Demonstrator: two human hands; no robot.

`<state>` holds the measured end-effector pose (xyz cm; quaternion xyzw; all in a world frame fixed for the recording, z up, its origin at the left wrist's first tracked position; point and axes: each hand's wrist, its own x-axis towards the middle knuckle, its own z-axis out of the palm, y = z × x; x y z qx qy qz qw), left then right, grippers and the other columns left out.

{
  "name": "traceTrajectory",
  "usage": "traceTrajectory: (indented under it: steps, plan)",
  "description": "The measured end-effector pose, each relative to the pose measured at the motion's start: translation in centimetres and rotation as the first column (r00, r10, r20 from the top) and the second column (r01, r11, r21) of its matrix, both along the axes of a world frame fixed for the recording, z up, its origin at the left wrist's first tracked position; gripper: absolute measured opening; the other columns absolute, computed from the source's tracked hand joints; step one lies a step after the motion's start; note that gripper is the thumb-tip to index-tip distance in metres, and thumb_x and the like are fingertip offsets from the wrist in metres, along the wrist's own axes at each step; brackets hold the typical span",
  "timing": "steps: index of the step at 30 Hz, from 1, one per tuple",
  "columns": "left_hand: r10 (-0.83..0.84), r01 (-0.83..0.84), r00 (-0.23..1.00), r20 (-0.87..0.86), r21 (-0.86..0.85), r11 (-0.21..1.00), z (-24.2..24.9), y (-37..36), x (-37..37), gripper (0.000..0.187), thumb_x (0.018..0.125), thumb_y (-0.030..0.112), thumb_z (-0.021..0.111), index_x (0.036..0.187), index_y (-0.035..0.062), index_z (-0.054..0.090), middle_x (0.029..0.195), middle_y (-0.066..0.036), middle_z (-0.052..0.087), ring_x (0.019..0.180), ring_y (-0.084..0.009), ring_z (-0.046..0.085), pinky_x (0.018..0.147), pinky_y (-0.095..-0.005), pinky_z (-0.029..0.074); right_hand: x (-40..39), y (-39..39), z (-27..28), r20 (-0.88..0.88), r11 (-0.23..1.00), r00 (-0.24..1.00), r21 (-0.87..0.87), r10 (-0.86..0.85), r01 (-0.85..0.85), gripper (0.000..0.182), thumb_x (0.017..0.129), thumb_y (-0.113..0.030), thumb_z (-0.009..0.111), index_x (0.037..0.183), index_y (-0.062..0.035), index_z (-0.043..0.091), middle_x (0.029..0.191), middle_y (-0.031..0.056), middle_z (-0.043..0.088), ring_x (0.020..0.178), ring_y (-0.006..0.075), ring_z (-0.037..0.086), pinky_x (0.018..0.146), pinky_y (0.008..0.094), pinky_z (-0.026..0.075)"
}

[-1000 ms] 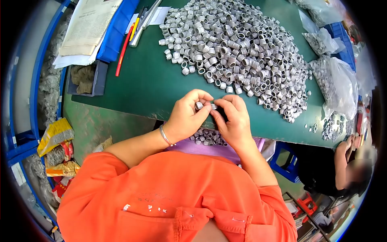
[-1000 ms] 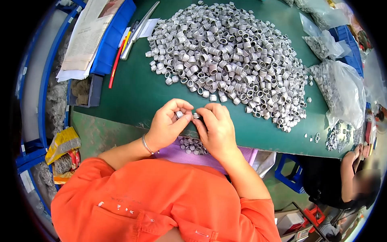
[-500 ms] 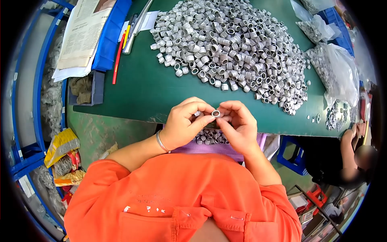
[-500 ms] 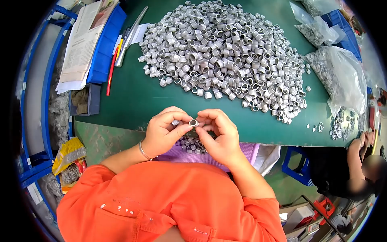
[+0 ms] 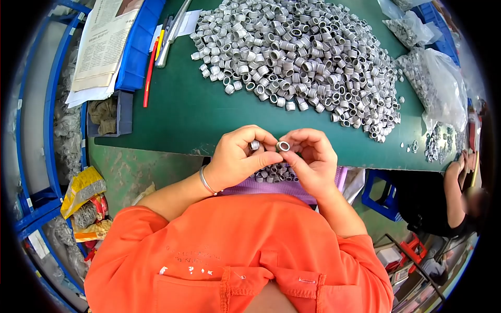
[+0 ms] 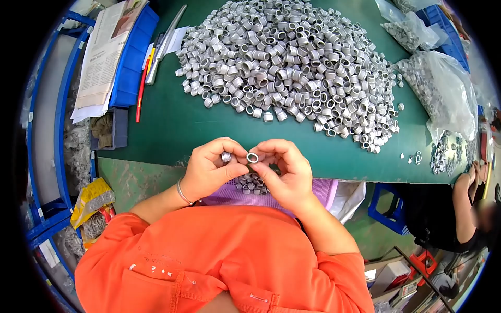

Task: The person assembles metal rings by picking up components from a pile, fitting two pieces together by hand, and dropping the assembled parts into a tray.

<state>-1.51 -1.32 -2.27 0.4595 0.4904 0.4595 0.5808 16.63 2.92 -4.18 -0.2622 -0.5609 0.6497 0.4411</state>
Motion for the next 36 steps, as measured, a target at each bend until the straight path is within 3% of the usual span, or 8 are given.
traceTrajectory:
  steps: [4,7,10,17,23,28,31,36]
  plan:
    - [0.082,-0.032,0.976,-0.199,0.243,0.970,-0.6,0.3,0.5,0.015,0.078,0.004,0.073,0.091,0.0044,0.065,0.080,-0.003,0.062,0.061,-0.0069,0.052,0.055,-0.0217,0.043,-0.4,-0.3,-0.1,0.032,0.972,0.996,0.223,-0.085,0.075,0.035,0.081,0.015,0.056,0.113,0.0027,0.047,0.105,0.0136,0.056,0.092,0.0185,0.062,0.080,0.0288,0.053]
    - [0.119,-0.062,0.976,-0.182,0.292,0.954,-0.6,0.3,0.7,0.015,0.077,0.003,0.073,0.090,0.0043,0.066,0.080,-0.003,0.062,0.060,-0.0079,0.051,0.054,-0.0213,0.042,-0.1,-0.5,0.2,0.001,0.997,0.998,-0.021,-0.070,0.070,0.037,0.080,0.016,0.056,0.114,0.0029,0.047,0.104,0.0133,0.056,0.090,0.0185,0.062,0.079,0.0286,0.053]
    - [0.126,-0.055,0.968,-0.217,0.305,0.951,-0.3,0.1,0.5,0.016,0.076,0.002,0.072,0.091,0.0038,0.066,0.081,-0.004,0.061,0.060,-0.0086,0.052,0.053,-0.0224,0.042,0.1,-0.2,0.7,0.030,0.999,0.999,0.022,-0.032,0.032,0.026,0.080,0.013,0.060,0.103,0.0033,0.054,0.102,0.0134,0.057,0.086,0.0177,0.062,0.075,0.0279,0.053]
    - [-0.240,0.284,0.931,-0.275,0.133,0.950,1.1,0.0,-1.4,0.020,0.074,-0.005,0.067,0.093,0.0010,0.065,0.087,-0.005,0.060,0.055,-0.0063,0.047,0.051,-0.0218,0.041,1.5,1.7,2.9,0.439,0.928,0.888,0.259,0.135,-0.269,0.015,0.074,0.006,0.068,0.087,0.0005,0.062,0.083,0.0101,0.062,0.073,0.0209,0.061,0.060,0.0296,0.048]
    - [-0.194,0.267,0.889,-0.415,0.124,0.956,0.8,1.1,-0.9,0.013,0.076,0.000,0.066,0.089,0.0011,0.065,0.083,-0.004,0.059,0.053,-0.0076,0.047,0.051,-0.0229,0.041,-1.7,4.2,0.0,0.594,0.734,0.591,0.680,-0.546,-0.005,0.024,0.076,-0.004,0.067,0.099,-0.0014,0.060,0.087,0.0111,0.056,0.079,0.0297,0.057,0.067,0.0376,0.047]
    - [0.010,-0.029,0.963,-0.270,-0.067,0.997,0.0,0.9,-0.5,0.015,0.085,0.003,0.064,0.099,-0.0001,0.063,0.088,0.000,0.060,0.069,-0.0019,0.052,0.059,-0.0170,0.044,-1.1,3.8,-0.4,0.467,0.673,0.720,0.740,-0.514,0.001,0.023,0.072,-0.004,0.072,0.091,-0.0014,0.061,0.089,0.0121,0.058,0.080,0.0300,0.057,0.068,0.0366,0.048]
    - [0.020,-0.036,0.990,-0.141,-0.112,0.993,-0.2,1.1,-0.5,0.017,0.085,0.006,0.067,0.101,-0.0008,0.063,0.089,-0.001,0.061,0.072,-0.0024,0.054,0.061,-0.0172,0.045,-1.1,1.9,0.8,0.410,0.880,0.862,0.468,-0.299,0.083,0.025,0.071,0.003,0.073,0.091,-0.0009,0.059,0.088,0.0114,0.061,0.071,0.0205,0.061,0.060,0.0284,0.050]
    - [0.004,0.013,0.974,-0.224,0.075,0.997,0.4,1.5,-0.3,0.013,0.083,0.005,0.069,0.096,0.0014,0.066,0.088,-0.002,0.060,0.073,-0.0057,0.054,0.061,-0.0189,0.044,-1.1,0.5,-0.1,0.171,0.926,0.949,0.318,-0.266,0.203,0.032,0.074,0.007,0.070,0.102,0.0004,0.055,0.088,0.0094,0.061,0.076,0.0158,0.063,0.064,0.0249,0.053]
